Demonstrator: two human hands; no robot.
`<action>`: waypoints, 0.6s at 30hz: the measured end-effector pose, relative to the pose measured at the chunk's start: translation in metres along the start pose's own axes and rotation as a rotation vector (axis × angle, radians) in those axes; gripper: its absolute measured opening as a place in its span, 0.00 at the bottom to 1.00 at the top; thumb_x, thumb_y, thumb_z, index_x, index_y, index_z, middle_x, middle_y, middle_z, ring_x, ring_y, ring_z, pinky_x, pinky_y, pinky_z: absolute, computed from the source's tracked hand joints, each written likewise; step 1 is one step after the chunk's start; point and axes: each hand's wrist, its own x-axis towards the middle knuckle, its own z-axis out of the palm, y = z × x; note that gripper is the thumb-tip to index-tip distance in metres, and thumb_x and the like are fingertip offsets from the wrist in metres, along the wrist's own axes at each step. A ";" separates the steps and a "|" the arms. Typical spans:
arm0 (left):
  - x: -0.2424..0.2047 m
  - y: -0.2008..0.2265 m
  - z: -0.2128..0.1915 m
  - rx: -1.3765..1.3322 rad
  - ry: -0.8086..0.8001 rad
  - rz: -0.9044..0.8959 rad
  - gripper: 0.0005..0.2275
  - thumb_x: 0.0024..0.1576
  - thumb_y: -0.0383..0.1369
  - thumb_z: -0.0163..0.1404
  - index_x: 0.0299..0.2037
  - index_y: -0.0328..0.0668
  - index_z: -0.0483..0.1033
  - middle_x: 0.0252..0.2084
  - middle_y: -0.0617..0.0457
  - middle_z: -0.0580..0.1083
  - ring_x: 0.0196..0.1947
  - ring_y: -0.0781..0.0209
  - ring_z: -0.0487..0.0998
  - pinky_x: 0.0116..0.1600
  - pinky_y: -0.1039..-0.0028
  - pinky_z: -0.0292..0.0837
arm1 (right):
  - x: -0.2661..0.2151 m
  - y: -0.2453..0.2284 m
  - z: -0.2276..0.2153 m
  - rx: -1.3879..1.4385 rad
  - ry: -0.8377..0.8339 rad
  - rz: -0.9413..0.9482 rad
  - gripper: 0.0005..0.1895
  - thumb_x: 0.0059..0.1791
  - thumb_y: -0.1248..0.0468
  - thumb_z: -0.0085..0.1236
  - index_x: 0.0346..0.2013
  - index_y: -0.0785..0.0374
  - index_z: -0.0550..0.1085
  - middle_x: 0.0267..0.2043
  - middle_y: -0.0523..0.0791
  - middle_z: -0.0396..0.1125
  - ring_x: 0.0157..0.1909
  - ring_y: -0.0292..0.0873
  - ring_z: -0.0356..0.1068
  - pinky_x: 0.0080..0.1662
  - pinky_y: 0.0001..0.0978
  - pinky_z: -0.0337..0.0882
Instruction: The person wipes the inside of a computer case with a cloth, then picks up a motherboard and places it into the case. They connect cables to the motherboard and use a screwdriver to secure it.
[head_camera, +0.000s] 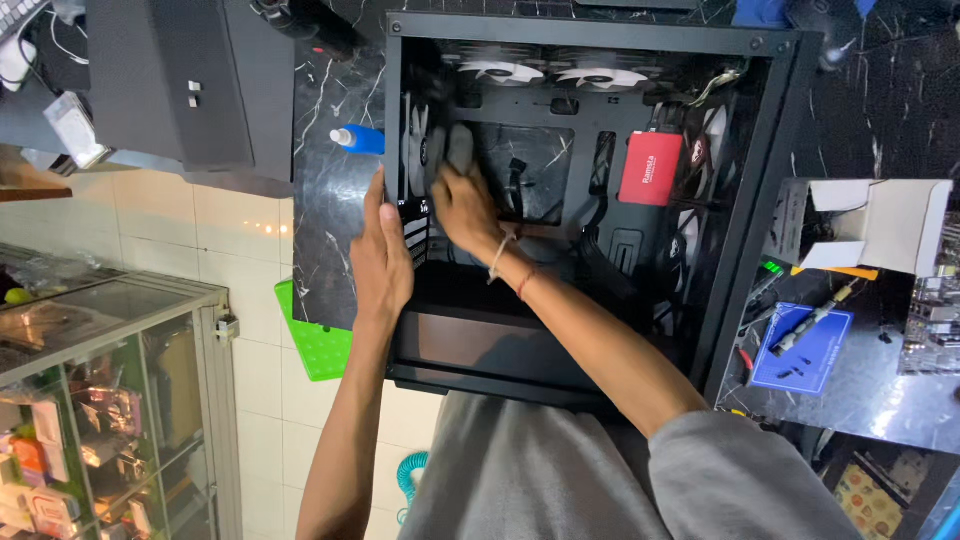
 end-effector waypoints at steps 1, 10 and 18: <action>0.000 -0.001 0.000 -0.001 -0.002 0.001 0.28 0.75 0.51 0.21 0.82 0.58 0.59 0.51 0.25 0.83 0.41 0.17 0.84 0.49 0.37 0.77 | -0.005 0.003 -0.001 -0.001 0.002 0.002 0.19 0.59 0.49 0.50 0.56 0.56 0.80 0.48 0.65 0.74 0.53 0.75 0.74 0.53 0.63 0.74; 0.000 -0.003 0.001 -0.040 -0.003 0.032 0.28 0.76 0.52 0.23 0.81 0.52 0.59 0.55 0.28 0.83 0.47 0.20 0.85 0.50 0.36 0.77 | 0.012 -0.003 -0.030 0.376 -0.333 0.101 0.33 0.55 0.49 0.63 0.06 0.46 0.66 0.08 0.34 0.56 0.11 0.37 0.60 0.25 0.32 0.65; 0.000 -0.009 0.002 -0.050 0.005 0.044 0.28 0.77 0.51 0.24 0.82 0.50 0.59 0.55 0.23 0.81 0.48 0.16 0.83 0.52 0.34 0.77 | 0.027 -0.033 -0.043 0.992 -0.147 0.648 0.32 0.43 0.48 0.76 0.51 0.71 0.80 0.44 0.53 0.76 0.45 0.54 0.78 0.45 0.51 0.80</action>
